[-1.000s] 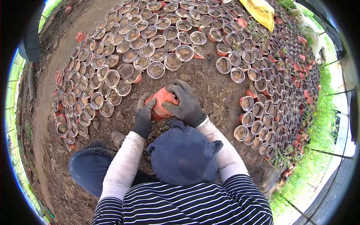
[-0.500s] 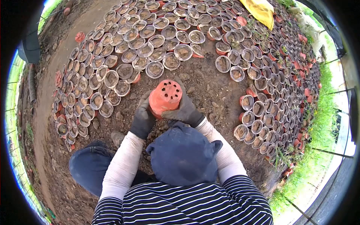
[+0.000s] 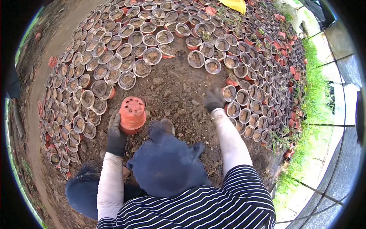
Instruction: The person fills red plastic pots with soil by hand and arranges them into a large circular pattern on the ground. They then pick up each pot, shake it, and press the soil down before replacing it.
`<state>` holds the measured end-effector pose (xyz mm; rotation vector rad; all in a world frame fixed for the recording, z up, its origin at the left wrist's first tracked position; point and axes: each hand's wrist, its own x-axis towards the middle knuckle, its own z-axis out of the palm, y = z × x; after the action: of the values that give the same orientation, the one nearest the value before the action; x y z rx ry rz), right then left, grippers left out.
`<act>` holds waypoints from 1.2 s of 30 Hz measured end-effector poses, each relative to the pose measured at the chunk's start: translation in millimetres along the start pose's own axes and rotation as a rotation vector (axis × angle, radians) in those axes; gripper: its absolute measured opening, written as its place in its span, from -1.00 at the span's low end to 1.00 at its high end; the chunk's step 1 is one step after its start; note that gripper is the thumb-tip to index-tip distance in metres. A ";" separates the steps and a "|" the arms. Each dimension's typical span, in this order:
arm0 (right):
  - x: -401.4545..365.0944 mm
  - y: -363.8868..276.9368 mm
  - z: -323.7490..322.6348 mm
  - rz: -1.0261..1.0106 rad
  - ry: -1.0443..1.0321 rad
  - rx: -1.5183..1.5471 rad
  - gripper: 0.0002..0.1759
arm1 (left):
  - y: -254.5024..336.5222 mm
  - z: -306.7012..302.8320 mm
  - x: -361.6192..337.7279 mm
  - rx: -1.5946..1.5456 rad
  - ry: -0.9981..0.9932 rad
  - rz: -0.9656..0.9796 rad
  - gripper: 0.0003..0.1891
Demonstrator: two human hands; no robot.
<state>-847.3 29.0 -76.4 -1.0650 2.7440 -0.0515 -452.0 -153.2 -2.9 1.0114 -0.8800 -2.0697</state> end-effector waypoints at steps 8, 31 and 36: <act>36.0 97.0 11.8 0.205 -0.063 0.350 -0.33 | -6.8 -14.1 -8.9 0.036 0.098 -0.038 -0.57; -35.5 -11.9 27.4 -0.347 -0.240 0.143 -0.28 | -0.1 2.9 -8.9 0.034 0.012 -0.007 -0.55; -18.4 -23.3 42.4 -0.112 -0.448 0.171 -0.25 | 1.5 0.2 -9.8 0.107 0.028 0.002 -0.46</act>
<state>-810.2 25.7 -112.5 -1.0350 2.2389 -0.0550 -447.0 -146.4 2.2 1.0926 -0.9853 -2.0204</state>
